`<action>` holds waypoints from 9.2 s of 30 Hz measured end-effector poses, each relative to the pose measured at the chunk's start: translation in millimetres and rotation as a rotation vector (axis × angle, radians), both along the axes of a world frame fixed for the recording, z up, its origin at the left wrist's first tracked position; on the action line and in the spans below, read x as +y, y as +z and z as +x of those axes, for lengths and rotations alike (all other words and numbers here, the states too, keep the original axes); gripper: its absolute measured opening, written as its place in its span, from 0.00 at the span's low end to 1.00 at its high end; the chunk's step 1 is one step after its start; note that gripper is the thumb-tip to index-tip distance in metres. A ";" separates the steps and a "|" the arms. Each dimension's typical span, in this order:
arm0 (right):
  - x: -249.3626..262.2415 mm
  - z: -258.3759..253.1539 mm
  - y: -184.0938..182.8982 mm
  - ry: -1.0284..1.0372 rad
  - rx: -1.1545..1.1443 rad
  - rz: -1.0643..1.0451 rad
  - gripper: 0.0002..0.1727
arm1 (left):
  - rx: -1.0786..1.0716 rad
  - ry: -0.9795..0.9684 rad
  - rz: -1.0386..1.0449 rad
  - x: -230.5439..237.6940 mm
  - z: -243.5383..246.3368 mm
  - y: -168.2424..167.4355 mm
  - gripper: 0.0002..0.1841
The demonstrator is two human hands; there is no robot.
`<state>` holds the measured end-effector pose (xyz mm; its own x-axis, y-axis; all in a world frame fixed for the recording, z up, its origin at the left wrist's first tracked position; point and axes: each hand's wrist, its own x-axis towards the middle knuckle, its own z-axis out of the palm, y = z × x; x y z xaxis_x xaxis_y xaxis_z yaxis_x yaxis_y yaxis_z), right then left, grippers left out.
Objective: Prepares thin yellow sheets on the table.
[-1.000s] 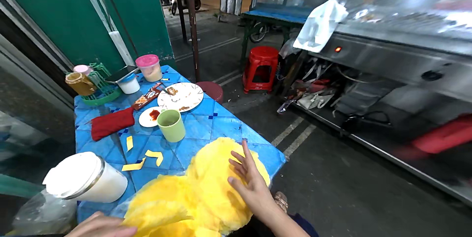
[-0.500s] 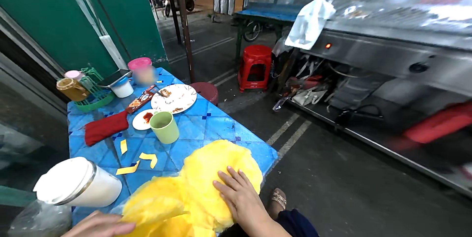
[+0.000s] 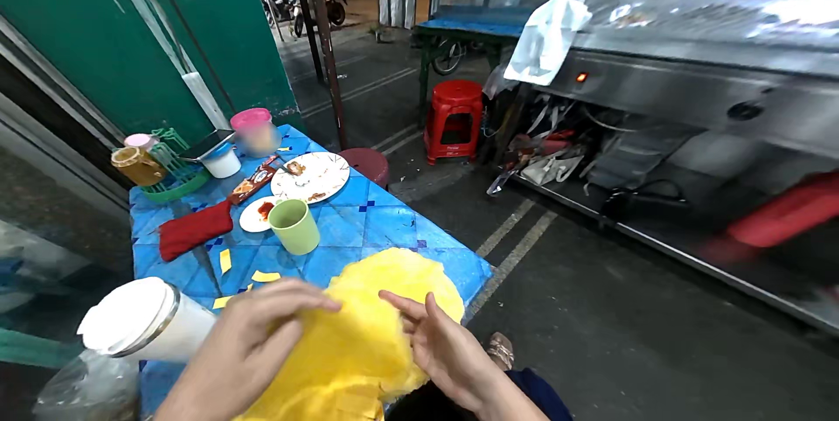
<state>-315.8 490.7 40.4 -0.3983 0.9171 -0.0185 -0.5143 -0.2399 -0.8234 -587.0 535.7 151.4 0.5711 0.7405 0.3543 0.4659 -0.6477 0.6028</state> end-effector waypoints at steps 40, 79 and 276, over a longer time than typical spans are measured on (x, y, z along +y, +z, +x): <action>-0.2 0.6 -28.4 -0.058 0.287 -0.396 0.45 | 0.202 0.148 -0.074 -55.2 87.7 -124.0 0.04; -3.2 -3.1 -28.4 -0.197 0.012 -0.371 0.26 | -0.204 0.576 -0.654 -9.3 -2.9 -124.2 0.24; -50.9 -1.2 -3.5 -0.509 -0.517 -0.164 0.39 | 0.021 0.556 -0.361 -43.3 38.3 -117.1 0.27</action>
<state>-317.0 439.8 36.9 0.1713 0.9553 -0.2409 -0.1512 -0.2162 -0.9646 -548.7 492.3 34.3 0.0737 0.9971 0.0215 0.6862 -0.0663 0.7244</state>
